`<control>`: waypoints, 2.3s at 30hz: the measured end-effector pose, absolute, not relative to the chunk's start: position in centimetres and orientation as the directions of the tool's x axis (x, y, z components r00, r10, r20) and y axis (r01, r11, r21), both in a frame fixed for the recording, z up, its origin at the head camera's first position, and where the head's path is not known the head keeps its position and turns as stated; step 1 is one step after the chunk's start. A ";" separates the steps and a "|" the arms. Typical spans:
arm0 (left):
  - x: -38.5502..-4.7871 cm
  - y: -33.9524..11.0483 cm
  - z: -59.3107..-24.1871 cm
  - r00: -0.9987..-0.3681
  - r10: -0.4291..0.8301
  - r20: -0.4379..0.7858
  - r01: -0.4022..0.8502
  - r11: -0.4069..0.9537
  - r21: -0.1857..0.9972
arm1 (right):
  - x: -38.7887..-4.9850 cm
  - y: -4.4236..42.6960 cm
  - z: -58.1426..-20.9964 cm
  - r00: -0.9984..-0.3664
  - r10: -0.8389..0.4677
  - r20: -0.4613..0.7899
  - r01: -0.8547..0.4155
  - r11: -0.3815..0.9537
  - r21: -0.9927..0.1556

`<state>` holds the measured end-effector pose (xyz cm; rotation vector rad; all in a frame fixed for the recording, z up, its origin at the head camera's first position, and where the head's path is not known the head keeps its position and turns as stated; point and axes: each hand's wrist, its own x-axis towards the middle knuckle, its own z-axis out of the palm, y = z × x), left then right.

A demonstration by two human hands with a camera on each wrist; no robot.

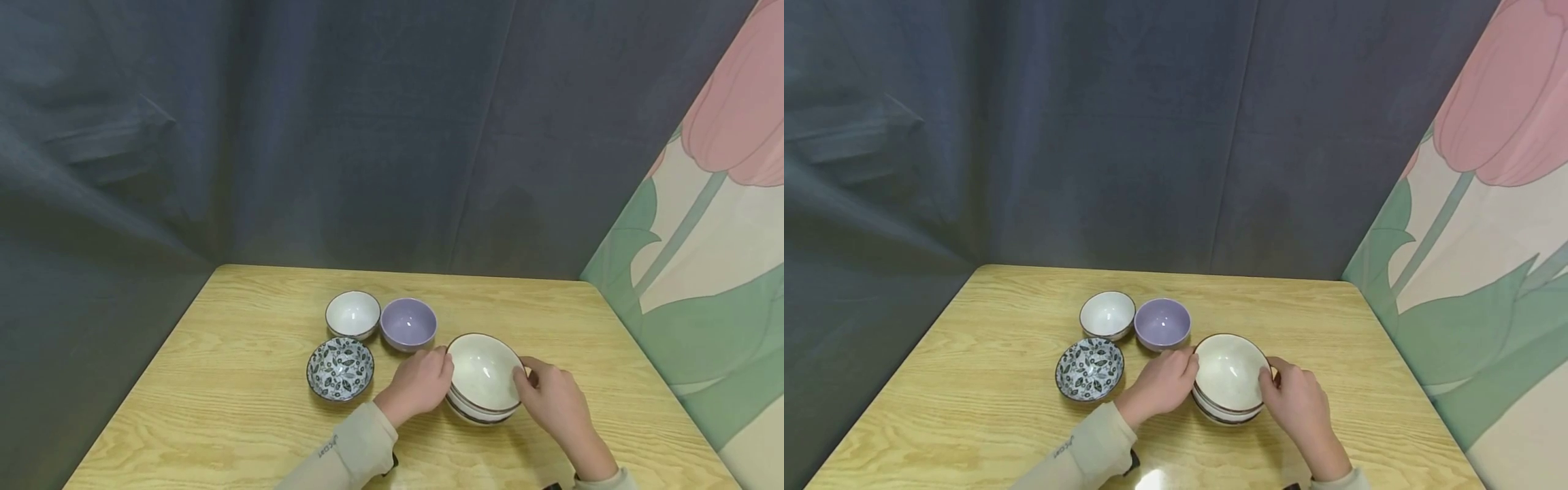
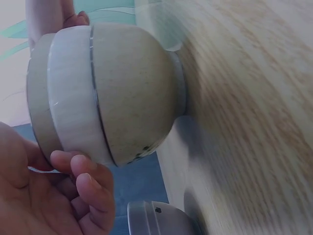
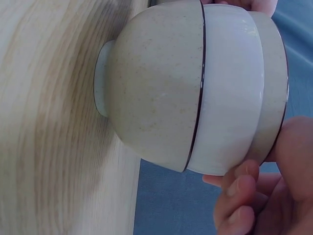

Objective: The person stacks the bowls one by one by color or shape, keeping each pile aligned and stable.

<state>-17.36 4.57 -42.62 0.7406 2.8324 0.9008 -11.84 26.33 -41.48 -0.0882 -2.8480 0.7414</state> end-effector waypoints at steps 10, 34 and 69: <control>-17.1 2.2 -40.7 -0.878 0.478 0.036 0.389 0.666 0.636 | -12.0 26.0 -40.9 -0.963 0.148 0.225 0.019 0.871 -0.491; -25.6 -14.9 -42.2 -0.985 0.127 -0.115 0.013 0.725 0.688 | -9.2 13.2 -41.8 -0.757 -0.379 0.533 -0.643 0.580 -0.501; -26.0 -12.9 -44.7 -0.996 0.087 -0.022 0.042 0.665 0.745 | -10.8 11.9 -44.4 -0.893 -0.327 0.309 -0.449 0.603 -0.659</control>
